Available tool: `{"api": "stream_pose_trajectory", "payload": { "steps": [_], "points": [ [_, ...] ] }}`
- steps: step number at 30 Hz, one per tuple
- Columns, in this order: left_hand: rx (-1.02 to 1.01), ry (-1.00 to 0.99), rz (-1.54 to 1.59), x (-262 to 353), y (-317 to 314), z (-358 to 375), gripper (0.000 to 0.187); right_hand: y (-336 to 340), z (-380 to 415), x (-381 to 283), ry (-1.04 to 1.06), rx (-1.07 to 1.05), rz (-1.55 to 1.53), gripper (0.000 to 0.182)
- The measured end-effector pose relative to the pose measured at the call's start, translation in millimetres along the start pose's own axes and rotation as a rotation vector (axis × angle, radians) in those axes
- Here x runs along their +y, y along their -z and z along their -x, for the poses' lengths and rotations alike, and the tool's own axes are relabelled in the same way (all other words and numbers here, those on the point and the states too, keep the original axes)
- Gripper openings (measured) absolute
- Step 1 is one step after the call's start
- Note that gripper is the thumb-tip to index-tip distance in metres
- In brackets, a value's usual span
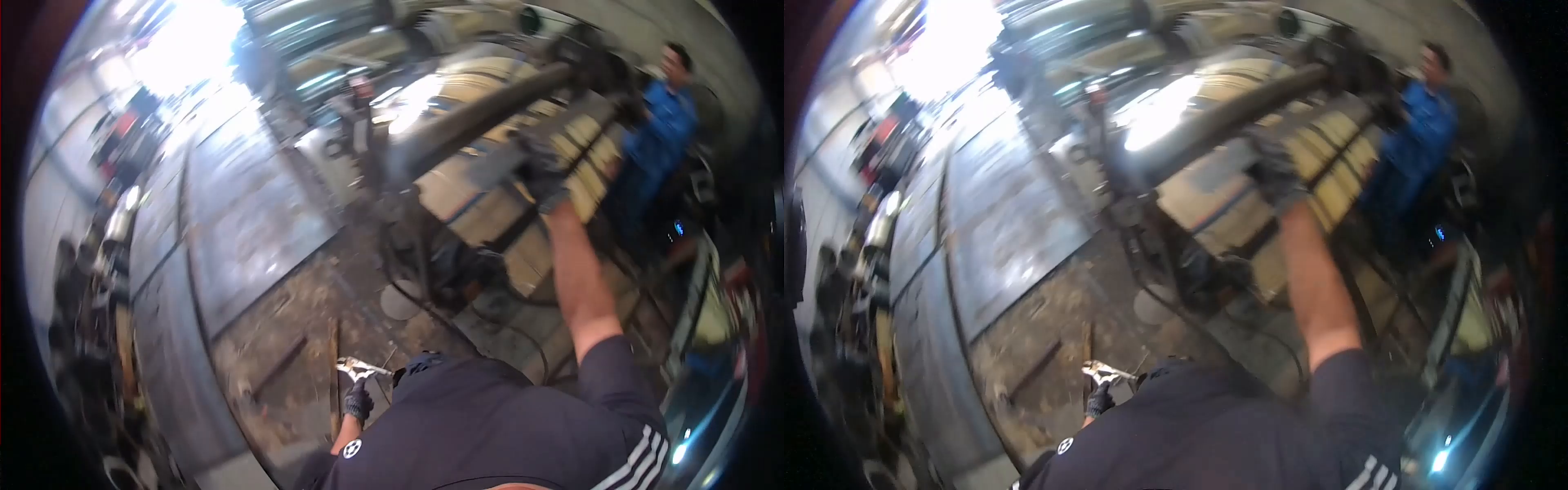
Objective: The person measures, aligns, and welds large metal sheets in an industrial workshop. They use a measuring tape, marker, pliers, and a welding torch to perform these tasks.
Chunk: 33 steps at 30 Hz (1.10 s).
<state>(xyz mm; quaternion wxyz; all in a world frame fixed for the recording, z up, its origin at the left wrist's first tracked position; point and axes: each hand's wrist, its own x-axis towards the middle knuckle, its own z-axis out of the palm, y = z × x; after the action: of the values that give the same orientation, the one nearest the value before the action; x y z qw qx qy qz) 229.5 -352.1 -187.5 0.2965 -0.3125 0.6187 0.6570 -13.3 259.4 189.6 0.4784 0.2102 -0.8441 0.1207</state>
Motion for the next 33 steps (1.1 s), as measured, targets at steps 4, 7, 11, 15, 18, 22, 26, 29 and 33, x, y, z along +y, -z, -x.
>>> {"api": "stream_pose_trajectory", "payload": {
  "steps": [4,7,11,15,18,22,26,29,33],
  "points": [
    [-0.018,0.033,0.088,16,7,-38,0.026,-14,-60,-21,-0.131,-0.076,0.000,0.059],
    [-0.095,-0.257,-0.292,-21,42,-102,0.024,-17,-97,-36,-0.415,-0.066,-0.550,0.038],
    [-0.014,0.229,0.224,-8,33,-111,0.021,-46,-126,-21,-0.495,0.057,-0.969,0.025],
    [-0.206,0.220,0.299,1,30,-81,0.021,-97,-111,33,-0.399,-0.088,-0.866,0.054],
    [0.034,-0.234,-0.494,30,9,-10,0.035,-114,-109,48,-0.856,0.003,-1.093,0.026],
    [-0.006,-0.360,-0.866,-26,44,-67,0.059,-112,-122,28,-0.054,-0.004,-0.203,0.028],
    [-0.039,-0.286,-0.801,-45,70,-72,0.066,-167,-125,71,-0.211,-0.141,-0.553,0.053],
    [0.042,-0.658,-1.045,-63,81,-78,0.039,-141,-183,23,-1.288,0.005,-1.190,0.046],
    [0.172,0.304,0.364,-42,63,-61,0.032,-164,-176,55,-1.425,0.010,-1.205,0.036]
  ]
}}
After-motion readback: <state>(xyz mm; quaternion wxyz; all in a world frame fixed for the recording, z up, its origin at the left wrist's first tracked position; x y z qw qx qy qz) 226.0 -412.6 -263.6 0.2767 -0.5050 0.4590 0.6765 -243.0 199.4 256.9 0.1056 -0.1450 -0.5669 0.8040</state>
